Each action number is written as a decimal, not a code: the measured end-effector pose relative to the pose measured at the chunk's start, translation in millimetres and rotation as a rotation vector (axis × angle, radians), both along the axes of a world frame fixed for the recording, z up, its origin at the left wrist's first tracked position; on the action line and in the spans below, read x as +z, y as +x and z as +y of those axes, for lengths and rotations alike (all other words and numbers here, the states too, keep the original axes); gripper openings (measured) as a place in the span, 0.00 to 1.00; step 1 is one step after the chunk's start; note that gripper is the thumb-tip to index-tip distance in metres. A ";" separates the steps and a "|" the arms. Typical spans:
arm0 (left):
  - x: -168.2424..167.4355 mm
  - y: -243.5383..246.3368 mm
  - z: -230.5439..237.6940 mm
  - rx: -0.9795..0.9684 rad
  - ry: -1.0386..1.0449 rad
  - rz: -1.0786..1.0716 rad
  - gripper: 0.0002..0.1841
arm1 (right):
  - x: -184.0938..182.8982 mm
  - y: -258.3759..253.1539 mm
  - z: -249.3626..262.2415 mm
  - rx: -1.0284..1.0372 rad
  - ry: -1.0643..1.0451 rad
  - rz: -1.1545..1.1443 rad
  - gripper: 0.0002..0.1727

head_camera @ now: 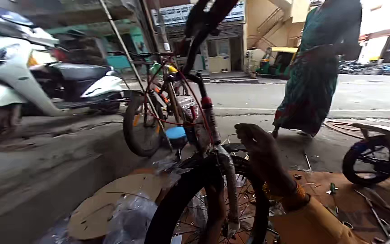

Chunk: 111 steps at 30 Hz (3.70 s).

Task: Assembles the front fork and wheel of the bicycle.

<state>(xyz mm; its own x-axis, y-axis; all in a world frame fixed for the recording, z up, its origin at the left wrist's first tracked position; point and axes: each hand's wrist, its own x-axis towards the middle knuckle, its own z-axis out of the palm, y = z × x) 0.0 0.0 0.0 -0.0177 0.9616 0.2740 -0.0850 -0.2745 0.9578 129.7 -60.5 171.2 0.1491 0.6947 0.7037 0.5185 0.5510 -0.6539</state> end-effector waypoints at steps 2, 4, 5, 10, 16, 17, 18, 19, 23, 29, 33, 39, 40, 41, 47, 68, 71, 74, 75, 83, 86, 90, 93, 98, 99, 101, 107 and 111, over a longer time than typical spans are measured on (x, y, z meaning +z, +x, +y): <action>1.7 0.5 2.0 0.015 -0.020 -0.031 0.31 | -5.4 3.8 26.5 -0.074 -0.075 -0.175 0.15; 3.2 0.6 2.9 0.018 -0.006 -0.063 0.31 | -6.0 -1.8 38.0 0.024 -0.146 -0.312 0.17; 5.3 -0.2 0.9 0.006 -0.014 -0.083 0.31 | -6.3 -7.1 41.6 0.071 -0.173 -0.337 0.19; 8.5 -1.8 -0.2 0.009 -0.019 -0.125 0.28 | -11.9 -23.6 65.5 -0.010 -0.088 -0.411 0.10; 3.3 -4.2 4.3 -0.004 -0.012 -0.106 0.33 | 10.1 -25.5 66.4 -0.031 -0.226 -0.416 0.15; 2.8 -3.9 4.4 0.001 -0.016 -0.104 0.33 | 14.0 -24.6 68.2 -0.015 -0.270 -0.418 0.15; 0.7 -3.5 5.5 0.006 -0.015 -0.108 0.33 | 16.0 -23.7 71.7 0.006 -0.305 -0.410 0.15; -3.1 -2.9 7.5 0.008 -0.008 -0.120 0.33 | 16.5 -22.1 77.8 0.028 -0.340 -0.400 0.15; -13.3 -2.5 11.0 -0.026 0.008 -0.170 0.36 | 13.6 -16.0 96.1 0.085 -0.439 -0.363 0.14; -18.4 -4.3 13.3 -0.029 0.002 -0.167 0.35 | -17.5 -25.2 39.9 -0.236 -0.284 -0.418 0.12; -20.8 -1.9 13.9 -0.032 0.020 -0.142 0.34 | -52.5 -50.2 17.8 -0.446 -0.499 -0.687 0.21; -18.7 -4.3 11.9 -0.018 -0.001 -0.122 0.32 | -63.3 -68.3 17.5 -0.495 -0.492 -0.791 0.17; -18.2 -5.3 12.4 -0.029 0.002 -0.126 0.32 | -63.2 -67.0 18.6 -0.484 -0.468 -0.768 0.17; -18.2 -6.1 13.2 -0.038 0.009 -0.130 0.33 | -65.3 -64.7 20.4 -0.477 -0.400 -0.738 0.17; -18.2 -9.3 10.8 -0.039 0.000 -0.136 0.38 | -79.4 -59.2 22.1 -0.430 -0.207 -0.678 0.17; -25.0 -0.8 16.0 -0.088 0.007 -0.256 0.32 | -66.9 -39.0 21.3 0.058 -0.752 0.170 0.12; -23.2 -1.1 14.0 -0.094 0.006 -0.271 0.33 | -63.7 -39.6 19.3 -0.079 -0.706 -0.115 0.14; -22.8 -2.0 12.9 -0.093 0.008 -0.257 0.38 | -61.2 -39.7 16.0 -0.116 -0.682 -0.229 0.13; -22.0 -2.2 13.0 -0.094 0.010 -0.257 0.38 | -61.3 -38.5 16.5 -0.112 -0.676 -0.234 0.13; -16.5 -2.4 11.6 -0.034 -0.024 -0.222 0.37 | -66.0 -30.1 19.8 -0.013 -0.667 -0.131 0.13; -17.3 -2.5 12.8 -0.044 0.001 -0.232 0.38 | -66.2 -29.8 21.3 -0.015 -0.659 -0.124 0.13; -21.4 -2.9 15.2 -0.061 0.000 -0.222 0.37 | -66.2 -31.3 20.0 -0.039 -0.658 -0.142 0.13; -21.6 -4.5 13.2 -0.074 0.006 -0.206 0.39 | -67.8 -31.2 19.4 -0.043 -0.649 -0.144 0.12; -23.4 -3.1 13.7 -0.072 -0.016 -0.189 0.42 | -67.8 -31.9 18.7 -0.053 -0.639 -0.142 0.12; -23.2 -3.0 14.0 -0.072 -0.025 -0.174 0.42 | -67.5 -32.2 18.7 -0.058 -0.640 -0.143 0.12; -22.1 -3.0 14.6 -0.072 -0.041 -0.157 0.43 | -66.9 -33.0 18.9 -0.075 -0.644 -0.166 0.11; -24.2 -4.8 15.2 -0.061 -0.015 -0.172 0.41 | -65.1 -36.4 19.4 -0.094 -0.650 -0.195 0.11; -28.0 -6.1 16.3 -0.065 0.000 -0.190 0.43 | -63.7 -36.4 18.6 -0.080 -0.654 -0.181 0.11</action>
<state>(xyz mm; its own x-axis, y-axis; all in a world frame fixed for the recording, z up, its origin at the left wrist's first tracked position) -6.1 16.3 -28.0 -0.0067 0.9623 0.2720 -0.2816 -0.2628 0.9228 93.4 -41.8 107.5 0.1374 0.9772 0.1618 0.6740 0.0275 -0.7382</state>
